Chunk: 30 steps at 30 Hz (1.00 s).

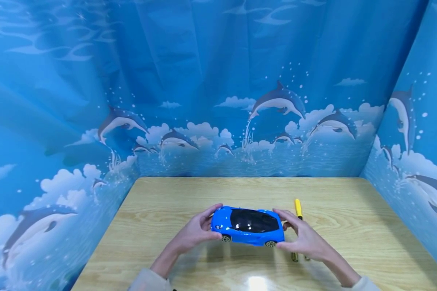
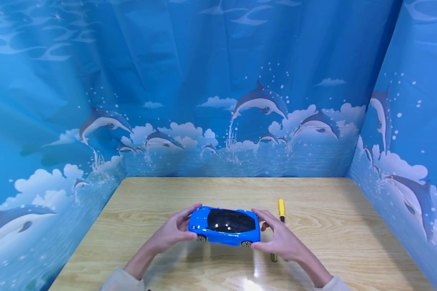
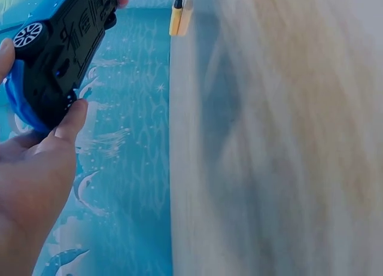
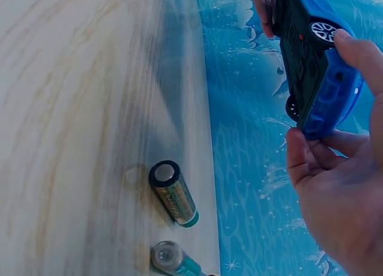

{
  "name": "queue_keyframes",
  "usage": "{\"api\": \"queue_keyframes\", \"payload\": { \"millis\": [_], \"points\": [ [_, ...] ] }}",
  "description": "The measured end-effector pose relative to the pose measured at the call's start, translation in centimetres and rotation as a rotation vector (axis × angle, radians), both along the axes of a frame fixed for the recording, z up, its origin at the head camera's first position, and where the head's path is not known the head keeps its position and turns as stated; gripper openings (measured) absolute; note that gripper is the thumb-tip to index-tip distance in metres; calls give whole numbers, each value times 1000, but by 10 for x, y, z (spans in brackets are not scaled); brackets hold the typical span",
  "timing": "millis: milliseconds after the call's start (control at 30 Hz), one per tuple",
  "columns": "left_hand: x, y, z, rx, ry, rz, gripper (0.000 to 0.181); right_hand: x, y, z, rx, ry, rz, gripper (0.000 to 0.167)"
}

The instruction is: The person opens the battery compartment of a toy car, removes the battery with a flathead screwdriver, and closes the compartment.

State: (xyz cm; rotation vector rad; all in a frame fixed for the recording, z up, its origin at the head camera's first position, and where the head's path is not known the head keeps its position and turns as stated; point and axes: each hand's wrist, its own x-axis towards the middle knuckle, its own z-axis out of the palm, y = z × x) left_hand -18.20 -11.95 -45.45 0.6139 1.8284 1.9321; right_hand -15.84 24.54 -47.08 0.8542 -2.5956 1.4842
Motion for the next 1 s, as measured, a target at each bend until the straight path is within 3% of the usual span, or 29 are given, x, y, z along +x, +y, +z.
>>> {"api": "queue_keyframes", "payload": {
  "millis": [267,567,700,1000],
  "points": [
    [-6,-4,9,-163,90,-23,98,-1,-3,7,60,39,-33,85],
    [-13,-7,18,-246,187,-62,99,-4,-8,9,87,110,-55,88],
    [-15,-6,17,-324,233,-41,96,-5,-9,8,113,117,-57,89],
    [-15,-3,4,-509,281,7,92,-5,-9,1,208,26,-63,93]
  ]
}}
